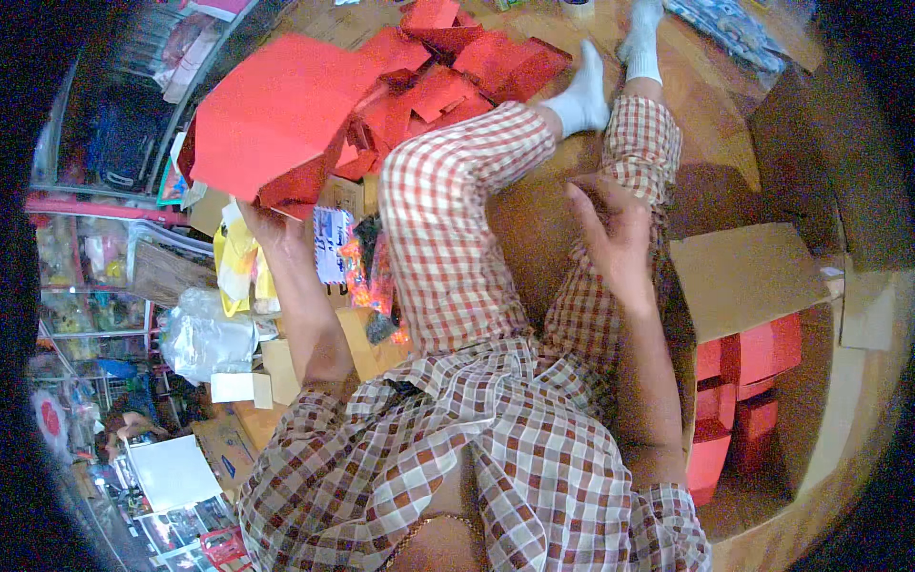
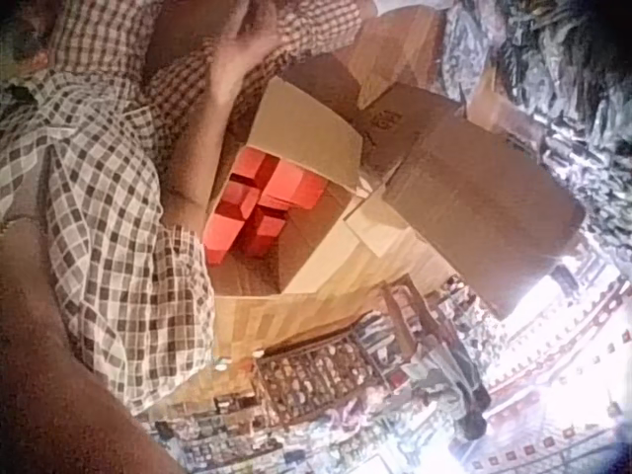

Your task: The recorder is assembling small red cardboard boxes and placing items inside them.

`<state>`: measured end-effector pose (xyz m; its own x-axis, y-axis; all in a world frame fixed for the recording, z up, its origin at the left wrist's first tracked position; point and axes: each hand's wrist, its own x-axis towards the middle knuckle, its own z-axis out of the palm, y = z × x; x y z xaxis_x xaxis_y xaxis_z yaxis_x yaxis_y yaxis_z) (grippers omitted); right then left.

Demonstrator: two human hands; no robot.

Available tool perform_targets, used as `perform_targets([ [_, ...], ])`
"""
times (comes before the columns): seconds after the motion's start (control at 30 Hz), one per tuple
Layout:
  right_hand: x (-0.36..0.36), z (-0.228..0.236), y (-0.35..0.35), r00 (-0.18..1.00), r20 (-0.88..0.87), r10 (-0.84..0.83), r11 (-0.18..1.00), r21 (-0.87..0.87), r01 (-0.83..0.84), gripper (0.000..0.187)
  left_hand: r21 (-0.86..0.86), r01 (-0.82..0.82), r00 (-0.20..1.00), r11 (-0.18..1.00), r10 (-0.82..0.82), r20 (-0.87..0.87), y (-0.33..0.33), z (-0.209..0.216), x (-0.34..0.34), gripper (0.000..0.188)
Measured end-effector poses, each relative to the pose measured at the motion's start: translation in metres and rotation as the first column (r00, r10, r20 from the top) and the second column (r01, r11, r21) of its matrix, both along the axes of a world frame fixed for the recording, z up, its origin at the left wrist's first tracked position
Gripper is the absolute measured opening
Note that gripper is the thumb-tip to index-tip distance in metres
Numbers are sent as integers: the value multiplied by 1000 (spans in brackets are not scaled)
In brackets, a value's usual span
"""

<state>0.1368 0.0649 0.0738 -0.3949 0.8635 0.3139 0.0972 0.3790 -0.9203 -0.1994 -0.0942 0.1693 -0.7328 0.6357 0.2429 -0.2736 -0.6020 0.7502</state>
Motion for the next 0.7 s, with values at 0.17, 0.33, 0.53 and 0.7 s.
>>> perform_targets([
  [0.17, -10, -13, -10, 854, -503, 130, 762, -500, -410, 27, -350, 35, 962, 936, -127, -243, 18, -2, 70, 69],
  [0.33, -11, -17, -11, 718, -692, 73, 575, -559, -597, 63, -209, -322, 192, 924, -153, -970, 50, -7, 135, 123],
  [0.53, -1, -25, -15, 764, -645, 13, 420, -690, -589, 72, -349, -263, -31, 899, -370, -929, 56, -29, 159, 126],
  [0.7, 2, -39, -12, 694, -714, 86, 323, -640, -698, 77, -334, -287, -99, 898, -375, -922, 47, -46, 146, 110],
])
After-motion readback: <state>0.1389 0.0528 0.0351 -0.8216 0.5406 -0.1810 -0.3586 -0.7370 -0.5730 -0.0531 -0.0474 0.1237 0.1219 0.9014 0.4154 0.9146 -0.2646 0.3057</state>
